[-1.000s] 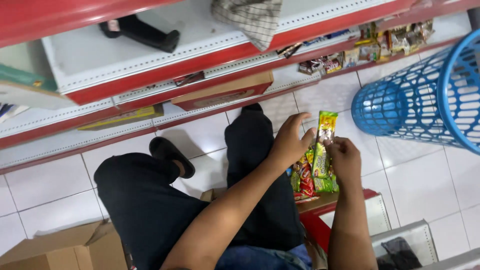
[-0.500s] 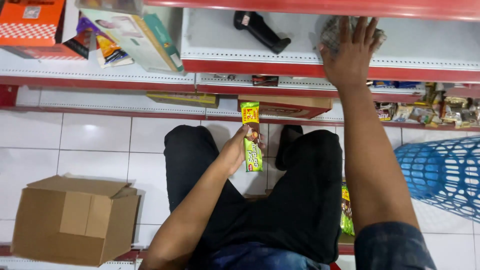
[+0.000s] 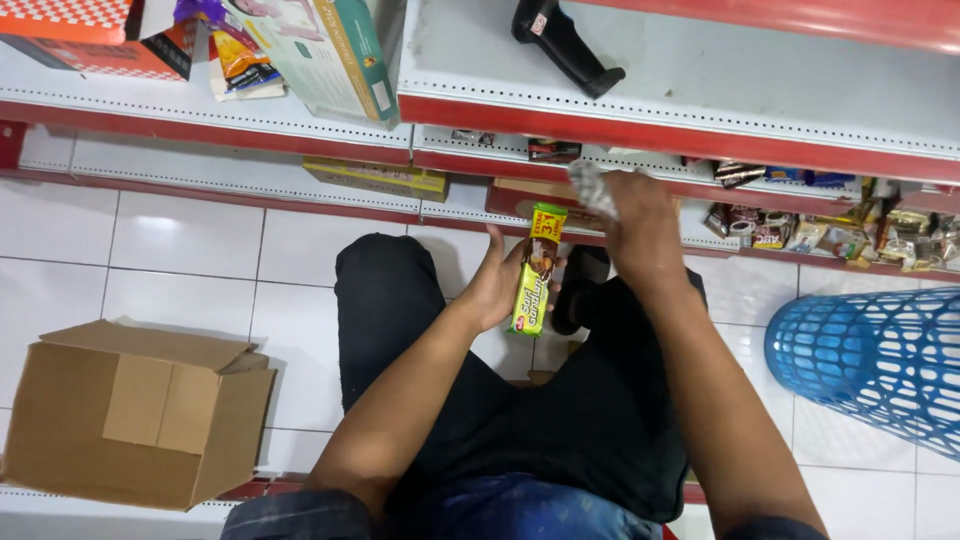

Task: Restocking snack packages on grocery store shelves and scanning them with a handheld barcode scanner.

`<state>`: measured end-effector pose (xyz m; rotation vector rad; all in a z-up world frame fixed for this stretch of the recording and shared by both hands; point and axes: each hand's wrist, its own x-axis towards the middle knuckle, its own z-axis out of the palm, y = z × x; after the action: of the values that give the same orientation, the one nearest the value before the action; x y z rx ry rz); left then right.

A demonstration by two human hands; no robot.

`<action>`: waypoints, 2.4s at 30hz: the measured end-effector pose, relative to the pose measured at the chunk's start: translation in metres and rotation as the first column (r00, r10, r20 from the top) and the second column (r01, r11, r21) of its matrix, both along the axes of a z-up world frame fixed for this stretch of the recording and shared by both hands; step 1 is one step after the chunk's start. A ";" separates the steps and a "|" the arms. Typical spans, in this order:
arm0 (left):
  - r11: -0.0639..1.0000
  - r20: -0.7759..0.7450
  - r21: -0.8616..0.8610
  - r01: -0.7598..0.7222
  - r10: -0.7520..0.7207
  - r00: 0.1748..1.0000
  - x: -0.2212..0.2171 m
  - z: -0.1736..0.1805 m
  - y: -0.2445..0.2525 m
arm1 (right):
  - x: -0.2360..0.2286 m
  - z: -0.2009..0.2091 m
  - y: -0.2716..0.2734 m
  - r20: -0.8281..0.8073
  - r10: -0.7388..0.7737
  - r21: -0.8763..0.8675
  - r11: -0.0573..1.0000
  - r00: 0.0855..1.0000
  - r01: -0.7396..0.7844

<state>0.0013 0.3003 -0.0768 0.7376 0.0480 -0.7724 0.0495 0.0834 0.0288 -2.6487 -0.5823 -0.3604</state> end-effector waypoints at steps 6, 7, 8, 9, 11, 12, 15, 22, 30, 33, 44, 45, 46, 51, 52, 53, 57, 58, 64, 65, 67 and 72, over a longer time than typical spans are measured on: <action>0.962 -0.333 -0.258 -0.085 -0.007 0.943 0.002 -0.026 -0.010 | -0.034 -0.047 0.034 -0.157 0.234 -0.060 0.968 0.960 -0.245; 0.961 -0.328 -0.261 -0.090 -0.001 0.945 0.003 -0.023 -0.010 | -0.043 -0.045 0.035 -0.153 0.240 -0.063 0.966 0.959 -0.252; 0.955 -0.374 -0.238 -0.178 0.078 0.924 0.003 -0.020 -0.009 | -0.052 -0.044 0.035 -0.226 0.243 -0.016 0.967 0.943 -0.253; 0.941 -0.418 -0.212 -0.264 0.156 0.895 0.003 -0.017 -0.008 | -0.060 -0.043 0.035 -0.298 0.248 0.030 0.968 0.922 -0.250; 0.953 -0.445 -0.139 -0.270 0.183 0.877 0.004 -0.004 -0.006 | -0.080 -0.042 0.034 -0.277 0.283 0.040 0.958 0.918 -0.284; 0.962 -0.472 -0.061 -0.264 0.206 0.857 0.005 0.002 -0.006 | -0.090 -0.042 0.033 -0.258 0.311 0.053 0.950 0.915 -0.308; 0.977 -0.168 0.003 -0.214 0.212 0.963 0.004 -0.060 -0.012 | -0.120 -0.033 0.036 -0.316 0.409 -0.023 0.899 0.856 -0.438; 0.932 -0.026 0.279 -0.232 0.249 0.968 -0.004 -0.043 -0.010 | -0.116 -0.040 -0.002 -0.472 0.070 0.285 0.956 0.879 0.076; 0.950 -0.371 -0.308 -0.051 -0.070 0.926 -0.003 -0.006 -0.004 | -0.066 -0.024 0.069 -0.270 -0.035 0.431 0.889 0.962 0.153; 0.944 -0.201 -0.171 -0.283 0.248 0.948 -0.002 -0.042 0.001 | -0.091 -0.058 0.100 -0.068 0.054 0.183 0.982 0.996 -0.041; 0.977 -0.127 -0.091 -0.194 0.182 0.975 0.009 -0.028 0.016 | -0.122 -0.069 0.036 -0.776 0.248 0.631 0.266 0.580 0.729; 0.987 -0.116 0.033 -0.156 0.159 0.981 0.008 -0.029 0.014 | -0.116 -0.059 0.033 -0.809 0.309 0.545 0.072 0.500 0.836; 0.987 -0.113 0.035 -0.156 0.159 0.981 0.005 -0.024 0.013 | -0.113 -0.047 0.033 -0.807 0.311 0.547 0.071 0.502 0.834; 0.986 -0.178 0.145 0.083 -0.057 0.982 -0.002 -0.007 0.007 | -0.101 -0.042 0.020 -0.808 0.253 0.585 0.237 0.532 0.775; 0.986 -0.180 0.145 0.086 -0.059 0.982 -0.002 -0.012 0.007 | -0.100 -0.042 0.021 -0.809 0.252 0.584 0.235 0.531 0.777; 0.968 -0.084 0.239 0.078 -0.060 0.995 -0.002 -0.017 0.006 | -0.099 -0.042 0.022 -0.814 0.174 0.579 0.340 0.555 0.742; 0.925 0.203 0.378 -0.029 -0.053 0.978 -0.001 -0.013 0.002 | -0.101 -0.039 0.028 -0.776 -0.006 0.521 0.559 0.631 0.645; 0.925 0.204 0.380 -0.027 -0.055 0.977 0.000 -0.018 0.000 | -0.102 -0.050 0.021 -0.775 -0.005 0.523 0.557 0.632 0.645; 0.776 0.278 0.575 -0.260 0.114 0.954 0.002 -0.038 0.001 | -0.100 -0.065 0.005 -0.751 0.131 0.661 0.149 0.647 0.736; 0.770 0.293 0.566 -0.296 0.147 0.945 0.002 -0.049 0.000 | -0.099 -0.062 0.005 -0.706 0.182 0.703 0.061 0.684 0.709; 0.763 0.312 0.555 -0.333 0.180 0.933 0.002 -0.063 -0.001 | -0.099 -0.060 0.004 -0.652 0.229 0.737 -0.031 0.723 0.675; 0.655 0.116 0.715 -0.243 0.232 0.966 0.000 -0.055 0.000 | -0.105 -0.055 -0.008 -0.635 -0.034 0.758 0.167 0.772 0.631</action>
<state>0.0018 0.3002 -0.1317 1.4709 0.4598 -0.4712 -0.0555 0.0759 -0.0265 -1.4122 0.4280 -0.0679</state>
